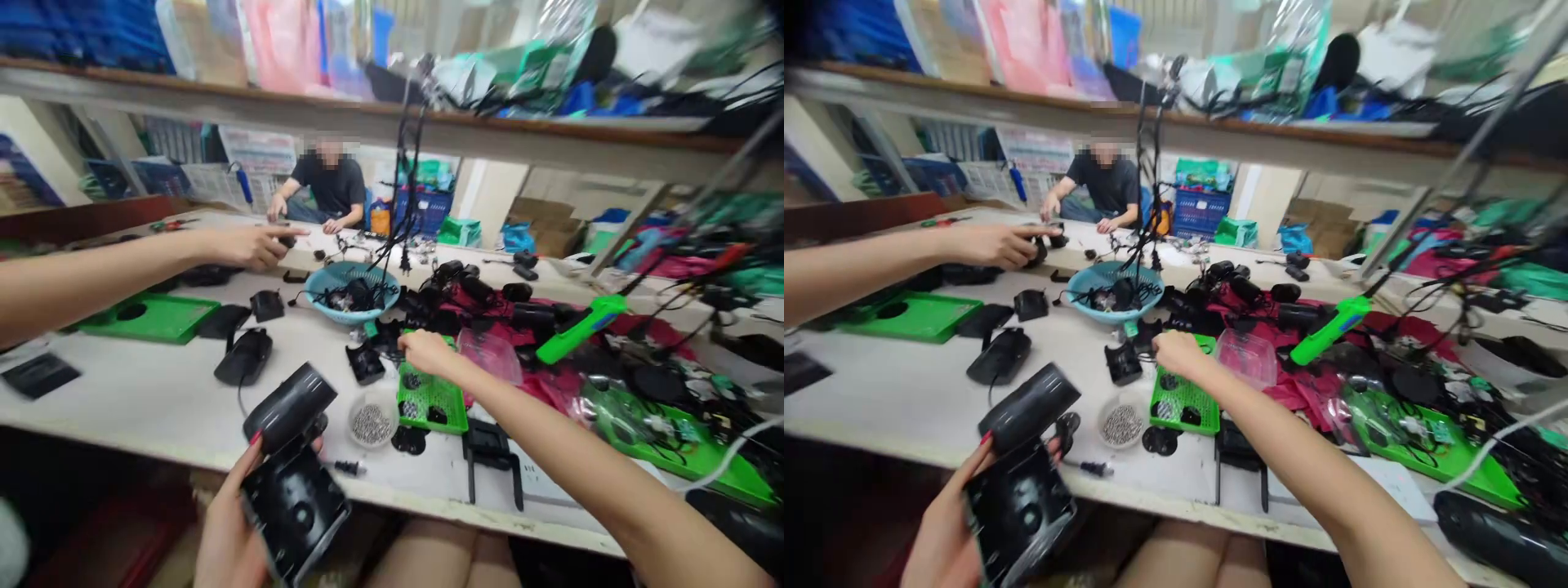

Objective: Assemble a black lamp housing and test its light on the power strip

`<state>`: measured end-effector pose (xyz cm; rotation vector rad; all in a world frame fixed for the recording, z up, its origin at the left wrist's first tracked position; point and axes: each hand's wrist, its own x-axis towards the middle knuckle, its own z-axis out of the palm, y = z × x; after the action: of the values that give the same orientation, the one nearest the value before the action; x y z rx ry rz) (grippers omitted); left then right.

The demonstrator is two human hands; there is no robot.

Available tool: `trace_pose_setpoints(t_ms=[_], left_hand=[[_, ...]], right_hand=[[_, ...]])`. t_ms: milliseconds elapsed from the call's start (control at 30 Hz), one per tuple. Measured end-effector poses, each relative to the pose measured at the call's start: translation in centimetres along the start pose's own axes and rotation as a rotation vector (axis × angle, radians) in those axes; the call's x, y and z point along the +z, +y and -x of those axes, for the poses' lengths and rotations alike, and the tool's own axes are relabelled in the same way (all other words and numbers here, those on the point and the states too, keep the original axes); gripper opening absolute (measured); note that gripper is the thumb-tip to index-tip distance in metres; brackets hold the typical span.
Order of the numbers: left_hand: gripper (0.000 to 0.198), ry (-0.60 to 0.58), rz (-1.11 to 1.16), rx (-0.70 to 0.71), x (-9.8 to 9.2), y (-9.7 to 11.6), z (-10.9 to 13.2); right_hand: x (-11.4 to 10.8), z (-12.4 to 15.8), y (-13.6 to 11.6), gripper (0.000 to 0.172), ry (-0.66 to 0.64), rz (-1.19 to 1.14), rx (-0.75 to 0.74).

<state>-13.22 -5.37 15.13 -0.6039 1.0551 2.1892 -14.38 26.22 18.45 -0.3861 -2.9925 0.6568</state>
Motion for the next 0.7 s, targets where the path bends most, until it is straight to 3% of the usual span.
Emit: trace_pose_setpoints(t_ms=[100, 200, 267, 400, 467, 500, 633, 700], left_hand=[[0.037, -0.015, -0.028, 0.032, 2.8, -1.5, 1.0], [0.038, -0.073, -0.031, 0.008, 4.9, -3.2, 1.2], [0.040, -0.080, -0.043, 0.014, 6.0, -4.2, 1.3], [0.035, -0.165, -0.057, 0.124, 8.3, -6.3, 1.2], [0.029, -0.235, -0.061, 0.218, 9.3, -7.7, 0.9], [0.028, -0.270, -0.073, 0.265, 9.8, -8.4, 0.8], [0.030, -0.350, -0.210, 0.417, 11.0, -11.9, 0.7], [0.028, -0.340, -0.341, 0.496, 12.0, -14.0, 0.9]], right_hand=[[1.9, 1.7, 2.5, 0.005, -0.016, 0.038, -0.013], [2.3, 4.8, 3.3, 0.025, 0.045, -0.005, -0.074], [1.5, 8.2, 2.8, 0.029, 0.101, -0.053, -0.110], [0.2, 16.1, 1.0, 0.020, 0.219, -0.270, -0.155], [0.4, 19.7, 0.6, 0.016, 0.260, -0.459, -0.024], [0.9, 21.3, 0.6, 0.022, 0.238, -0.565, 0.081], [4.0, 26.1, 0.4, 0.045, -0.016, -0.939, 0.466], [5.4, 27.5, -0.6, 0.046, -0.036, -1.074, 0.613]])
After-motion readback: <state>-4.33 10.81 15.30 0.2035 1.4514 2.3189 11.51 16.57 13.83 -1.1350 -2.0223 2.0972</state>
